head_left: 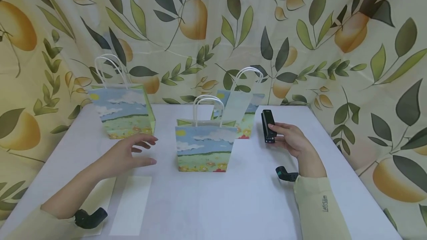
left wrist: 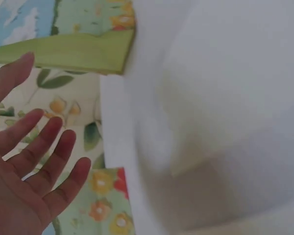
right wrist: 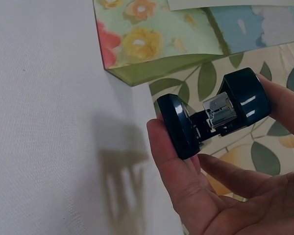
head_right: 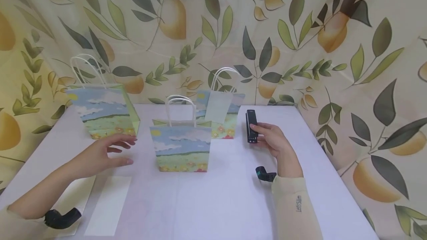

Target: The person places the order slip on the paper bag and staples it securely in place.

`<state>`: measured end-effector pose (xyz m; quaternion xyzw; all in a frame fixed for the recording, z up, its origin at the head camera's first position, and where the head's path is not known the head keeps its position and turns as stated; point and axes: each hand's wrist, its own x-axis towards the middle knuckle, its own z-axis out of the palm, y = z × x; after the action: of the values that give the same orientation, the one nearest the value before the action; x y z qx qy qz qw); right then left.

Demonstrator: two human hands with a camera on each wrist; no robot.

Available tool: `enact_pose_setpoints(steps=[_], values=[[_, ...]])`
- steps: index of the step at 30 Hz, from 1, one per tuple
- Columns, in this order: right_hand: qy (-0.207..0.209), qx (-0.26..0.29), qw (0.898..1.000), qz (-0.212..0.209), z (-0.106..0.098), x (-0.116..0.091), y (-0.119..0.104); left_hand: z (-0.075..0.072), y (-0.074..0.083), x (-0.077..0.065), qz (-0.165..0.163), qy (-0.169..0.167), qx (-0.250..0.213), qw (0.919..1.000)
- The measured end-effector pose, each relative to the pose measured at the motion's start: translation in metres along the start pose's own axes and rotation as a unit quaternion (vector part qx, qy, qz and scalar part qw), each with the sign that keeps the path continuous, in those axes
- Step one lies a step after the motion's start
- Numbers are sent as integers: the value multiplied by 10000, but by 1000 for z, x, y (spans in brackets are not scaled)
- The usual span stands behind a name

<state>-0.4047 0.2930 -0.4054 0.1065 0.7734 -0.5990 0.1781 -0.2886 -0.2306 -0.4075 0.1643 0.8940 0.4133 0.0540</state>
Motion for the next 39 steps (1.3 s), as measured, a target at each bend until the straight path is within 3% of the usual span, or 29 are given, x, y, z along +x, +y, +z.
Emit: enact_pose_setpoints(steps=[6,11,15,21,27,34,39], values=[[5,-33,10000,-74,1,0,-6,-3,-13,-19,-424,-164,596,9972],[5,-20,10000,-68,1,1,-7,-1,-18,-33,-863,-731,1339,9845],[15,-25,10000,-58,2,2,-6,0,-22,-40,-878,-1015,1839,9737],[-22,20,10000,-69,2,1,-3,3,-26,-41,-521,-1105,2322,9650],[-65,86,9999,-21,3,1,2,6,-24,-42,-523,-1138,2270,9658],[-59,87,9999,-48,4,2,4,9,-23,-44,-991,-1046,1801,9730],[-90,79,9999,-56,4,3,6,6,-30,-46,-785,-989,1248,9841]])
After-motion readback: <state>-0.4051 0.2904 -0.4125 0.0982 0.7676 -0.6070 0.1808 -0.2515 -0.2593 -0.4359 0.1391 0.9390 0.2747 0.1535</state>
